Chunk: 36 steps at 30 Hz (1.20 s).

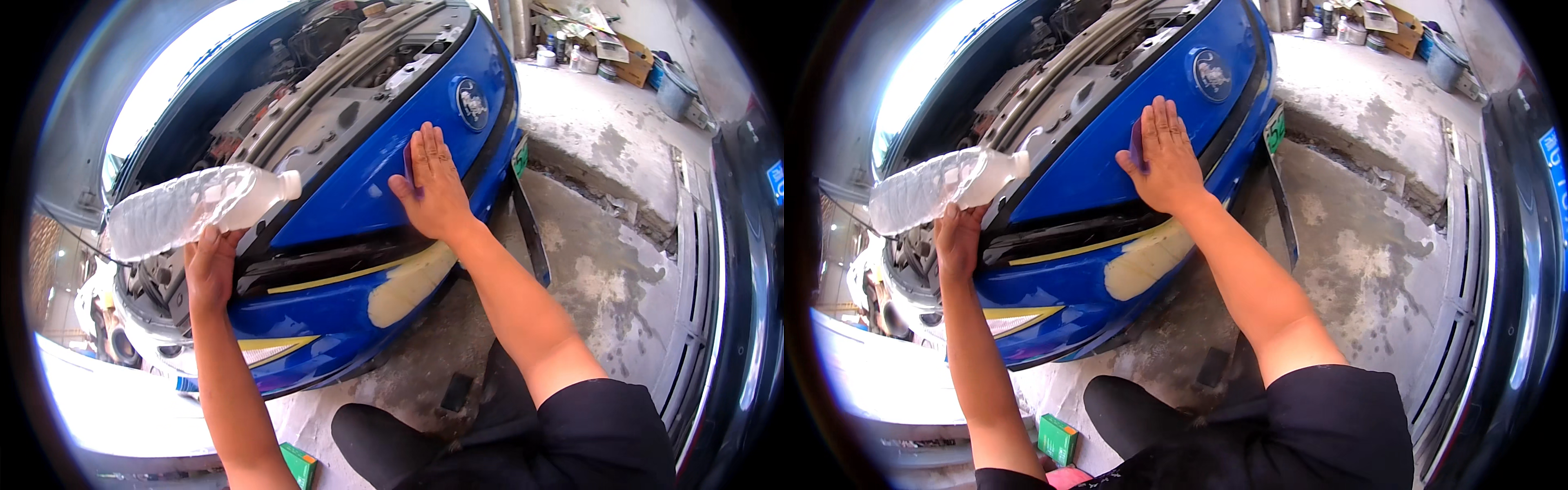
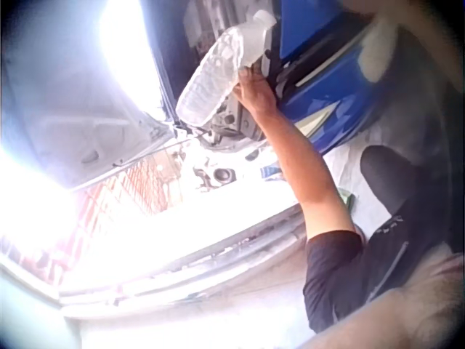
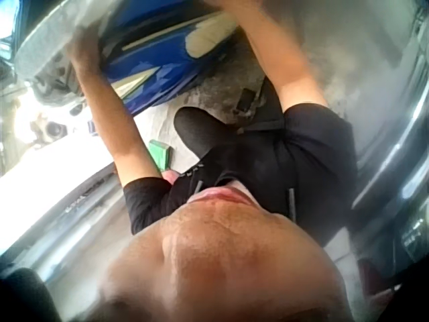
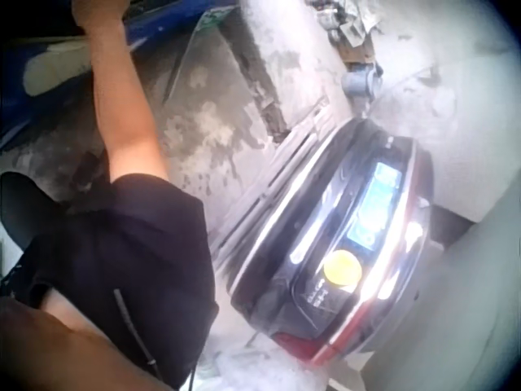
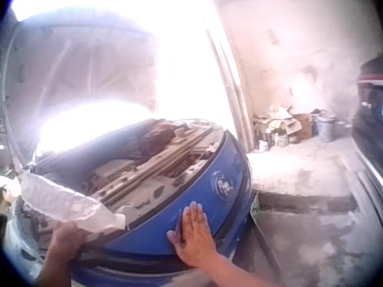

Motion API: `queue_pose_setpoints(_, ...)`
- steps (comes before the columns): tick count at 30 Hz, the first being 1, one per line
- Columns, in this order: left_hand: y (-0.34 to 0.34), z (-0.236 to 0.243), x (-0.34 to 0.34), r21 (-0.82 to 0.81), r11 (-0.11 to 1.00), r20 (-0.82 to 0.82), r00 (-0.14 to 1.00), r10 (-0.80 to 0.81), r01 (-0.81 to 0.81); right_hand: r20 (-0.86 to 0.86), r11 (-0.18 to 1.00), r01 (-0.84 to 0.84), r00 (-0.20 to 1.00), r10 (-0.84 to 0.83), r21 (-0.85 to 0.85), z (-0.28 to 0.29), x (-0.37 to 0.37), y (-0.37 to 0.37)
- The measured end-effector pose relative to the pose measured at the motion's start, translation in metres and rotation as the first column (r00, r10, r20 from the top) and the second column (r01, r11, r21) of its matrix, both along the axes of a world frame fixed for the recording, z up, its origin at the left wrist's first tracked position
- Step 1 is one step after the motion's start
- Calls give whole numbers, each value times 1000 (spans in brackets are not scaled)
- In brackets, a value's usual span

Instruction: The person pours water from a bottle while using a purple sanding block to sand down a patch of yellow body filler on a blue car's front bumper. They move the block back and forth and in circular motions over the surface, repeatedly adding water from the bottle.

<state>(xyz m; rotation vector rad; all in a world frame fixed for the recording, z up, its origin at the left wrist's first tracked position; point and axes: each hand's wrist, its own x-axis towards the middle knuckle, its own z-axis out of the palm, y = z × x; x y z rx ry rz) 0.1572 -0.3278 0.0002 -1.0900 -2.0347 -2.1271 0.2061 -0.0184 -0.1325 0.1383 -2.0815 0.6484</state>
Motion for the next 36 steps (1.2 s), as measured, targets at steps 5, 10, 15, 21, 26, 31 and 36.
queue_pose_setpoints(5,4,-2,4,26,1000,36,999,-8,7,73,906,-417,908,412,71,27,34,-109)
queue_pose_setpoints(10,-2,-1,7,46,998,35,999,41,-42,138,906,-401,913,384,133,19,34,-65)
queue_pose_setpoints(15,-4,0,3,-8,1000,-8,1000,22,-22,58,986,-160,985,162,-39,7,21,-26)
queue_pose_setpoints(21,2,-4,4,-8,1000,-12,1000,17,-18,80,944,-318,947,312,89,16,37,-92)
queue_pose_setpoints(26,-6,0,3,-22,999,-9,999,47,-47,210,985,79,977,-46,-154,27,5,-33)
queue_pose_setpoints(31,5,-5,4,3,1000,7,1000,24,-24,299,996,-19,954,-9,91,37,44,-131)
queue_pose_setpoints(36,-4,-4,5,-7,1000,4,1000,22,-22,288,994,106,952,-103,8,41,15,-62)
